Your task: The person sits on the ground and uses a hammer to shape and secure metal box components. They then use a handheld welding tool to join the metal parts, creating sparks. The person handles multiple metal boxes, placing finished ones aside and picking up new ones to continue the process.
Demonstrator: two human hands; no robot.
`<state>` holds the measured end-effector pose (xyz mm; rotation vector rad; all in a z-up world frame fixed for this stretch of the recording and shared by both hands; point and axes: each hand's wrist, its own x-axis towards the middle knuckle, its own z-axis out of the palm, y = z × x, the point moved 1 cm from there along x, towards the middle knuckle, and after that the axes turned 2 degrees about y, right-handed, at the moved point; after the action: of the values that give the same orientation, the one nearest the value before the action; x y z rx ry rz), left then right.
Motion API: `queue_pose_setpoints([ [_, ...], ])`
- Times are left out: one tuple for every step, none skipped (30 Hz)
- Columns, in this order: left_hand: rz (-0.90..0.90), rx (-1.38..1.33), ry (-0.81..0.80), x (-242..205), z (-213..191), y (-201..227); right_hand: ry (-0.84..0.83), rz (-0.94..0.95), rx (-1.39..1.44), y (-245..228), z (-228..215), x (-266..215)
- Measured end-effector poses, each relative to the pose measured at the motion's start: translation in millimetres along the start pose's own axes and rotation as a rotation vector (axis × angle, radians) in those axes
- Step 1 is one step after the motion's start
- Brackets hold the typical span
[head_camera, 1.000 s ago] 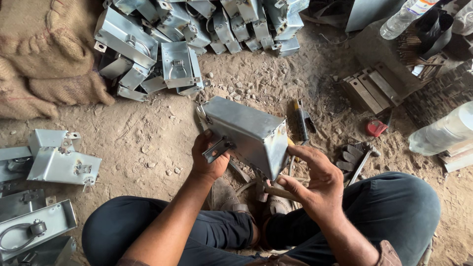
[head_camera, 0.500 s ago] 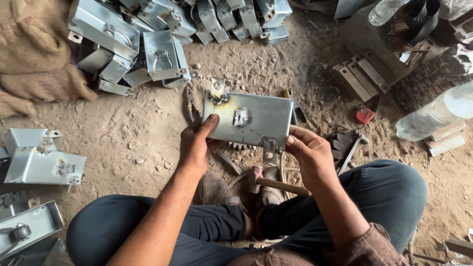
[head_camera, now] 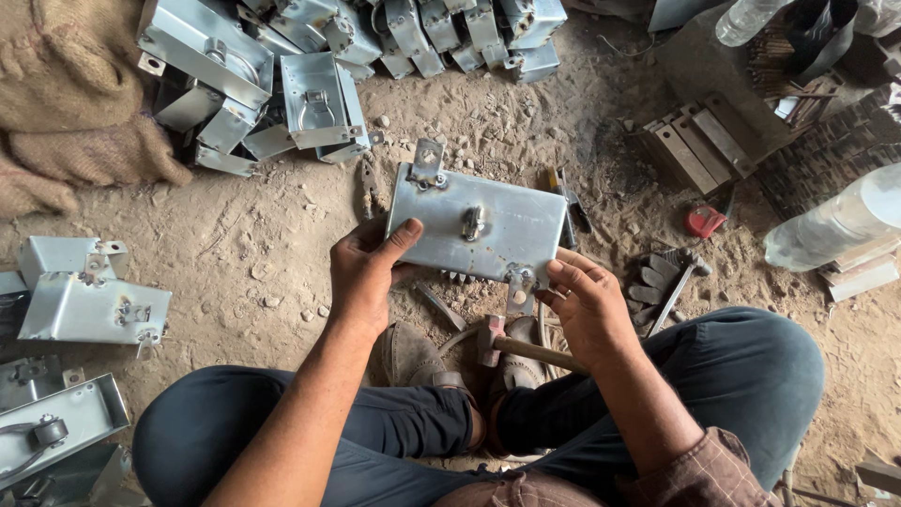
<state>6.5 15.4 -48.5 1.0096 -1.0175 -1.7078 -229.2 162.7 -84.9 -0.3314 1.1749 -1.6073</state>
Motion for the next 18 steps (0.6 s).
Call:
queue_pose_setpoints([
  [0.015,0.019,-0.007,-0.2,-0.5,0.3,0.013,0.004,-0.007,0.5,-0.4,0.0],
  [0.03,0.039,-0.014,-0.3,-1.0,0.6,0.012,-0.003,-0.003,0.7,-0.7,0.2],
  [0.023,0.026,-0.025,-0.7,-1.3,-0.1,0.013,-0.01,0.0,0.9,-1.1,0.0],
  [0.015,0.013,-0.036,-1.0,-1.7,-0.9,0.013,-0.017,0.004,1.0,-1.6,-0.5],
  [0.011,0.0,-0.047,-0.1,-2.2,-1.0,0.016,-0.03,-0.004,0.5,-1.1,0.3],
  [0.004,-0.012,-0.044,0.6,-2.4,-1.8,0.019,-0.043,-0.012,-0.4,-0.6,0.4],
  [-0.004,-0.023,-0.039,1.1,-3.2,-2.7,0.022,-0.054,-0.018,-0.8,0.4,-0.2],
  [-0.012,-0.033,-0.035,1.5,-4.1,-3.6,0.0,-0.08,0.001,-1.5,1.9,-1.1],
  [-0.011,-0.055,-0.044,2.6,-4.4,-4.7,-0.022,-0.108,0.019,-3.2,2.8,-2.4],
  [-0.01,-0.076,-0.053,3.7,-5.0,-5.8,-0.043,-0.135,0.038,-5.0,4.1,-3.4],
  [-0.009,-0.097,-0.061,4.0,-6.2,-7.0,-0.061,-0.166,0.027,-6.6,5.6,-5.1],
  [-0.011,-0.13,-0.075,4.3,-7.1,-8.5,-0.078,-0.197,0.017,-8.7,6.7,-7.6],
  [-0.012,-0.163,-0.09,4.8,-8.3,-9.8,-0.097,-0.229,0.007,-11.0,8.2,-9.6],
  [-0.012,-0.196,-0.105,5.2,-9.4,-11.2,-0.105,-0.253,-0.031,-13.2,9.5,-11.9],
  [-0.002,-0.213,-0.121,5.9,-10.3,-12.6,-0.113,-0.277,-0.07,-15.5,10.6,-14.2],
  [0.008,-0.23,-0.136,6.3,-11.2,-14.1,-0.121,-0.302,-0.109,-17.4,12.1,-15.9],
  [0.017,-0.247,-0.15,6.3,-12.1,-15.9,-0.124,-0.317,-0.125,-18.9,13.0,-17.7],
  [0.064,-0.252,-0.178,6.5,-13.0,-17.0,-0.126,-0.332,-0.141,-20.2,14.0,-19.2],
])
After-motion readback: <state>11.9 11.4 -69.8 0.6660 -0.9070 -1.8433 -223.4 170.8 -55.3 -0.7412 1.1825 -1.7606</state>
